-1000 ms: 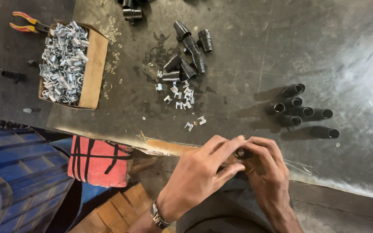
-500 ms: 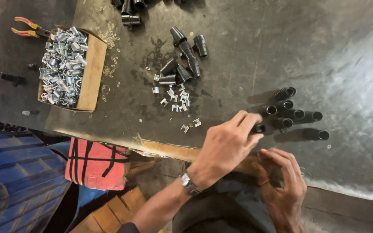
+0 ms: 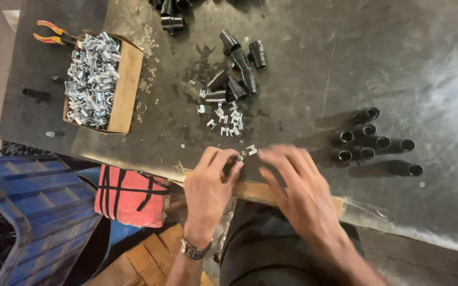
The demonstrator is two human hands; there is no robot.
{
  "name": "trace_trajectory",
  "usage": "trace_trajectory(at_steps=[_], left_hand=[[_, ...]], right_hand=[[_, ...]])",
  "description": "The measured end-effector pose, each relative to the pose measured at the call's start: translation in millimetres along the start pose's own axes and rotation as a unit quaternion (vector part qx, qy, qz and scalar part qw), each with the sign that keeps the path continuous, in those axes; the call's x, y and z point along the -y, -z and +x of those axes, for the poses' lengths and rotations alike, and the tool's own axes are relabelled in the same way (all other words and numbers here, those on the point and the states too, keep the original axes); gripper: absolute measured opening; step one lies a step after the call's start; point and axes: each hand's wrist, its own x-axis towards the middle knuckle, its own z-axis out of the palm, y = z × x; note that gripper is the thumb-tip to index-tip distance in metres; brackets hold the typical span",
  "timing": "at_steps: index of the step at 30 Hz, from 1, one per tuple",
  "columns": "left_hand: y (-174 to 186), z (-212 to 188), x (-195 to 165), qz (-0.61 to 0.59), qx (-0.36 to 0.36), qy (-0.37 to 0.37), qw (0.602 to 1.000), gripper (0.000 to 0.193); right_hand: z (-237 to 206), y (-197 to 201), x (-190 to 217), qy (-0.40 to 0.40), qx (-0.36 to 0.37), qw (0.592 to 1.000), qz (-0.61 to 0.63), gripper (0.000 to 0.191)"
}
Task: The person sits at a workbench and inserts small metal clips into black cylindrical fittings one at a time, pressing each clip into place by hand and setting the assembled fitting in a growing row. They periodically gather loose fittings into piles and arrange completed fittings into a large grouped layout on the bench.
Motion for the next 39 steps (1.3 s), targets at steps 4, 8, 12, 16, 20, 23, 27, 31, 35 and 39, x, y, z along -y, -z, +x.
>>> trace_trajectory(at_steps=[4,8,12,16,20,23,27,31,35,39], left_hand=[[-4,-8,2,-0.055,-0.005,-0.004,0.998,0.02],[-4,-7,7,-0.081,0.011,0.048,0.995,0.017],[4,-7,16,-0.126,-0.025,0.023,0.991,0.02],[13,-15,30,-0.167,-0.05,0.001,0.985,0.023],[17,-18,41,-0.197,-0.04,0.007,0.98,0.023],[19,-17,41,-0.239,-0.033,0.018,0.97,0.026],[19,-18,37,-0.359,0.004,0.05,0.932,0.028],[16,-19,37,-0.404,0.036,0.074,0.911,0.027],[15,-25,30,-0.437,0.054,-0.025,0.898,0.027],[14,-26,16,-0.464,0.094,-0.013,0.881,0.029]], right_hand=[[60,-26,-4,0.024,-0.001,0.997,-0.071,0.051],[97,-41,-14,0.144,-0.027,0.959,-0.244,0.069],[102,-44,-11,0.117,0.035,0.969,-0.217,0.062],[70,-25,1,0.093,0.079,0.976,-0.182,0.064],[40,-12,15,0.073,0.119,0.973,-0.183,0.08],[32,-7,19,0.026,0.142,0.978,-0.149,0.08],[24,-8,16,0.071,0.069,0.979,-0.18,0.071],[-5,-15,13,-0.025,-0.006,1.0,0.007,0.058],[-37,-20,5,-0.107,-0.027,0.956,0.272,0.041],[-55,-22,-6,-0.182,-0.032,0.885,0.427,0.036]])
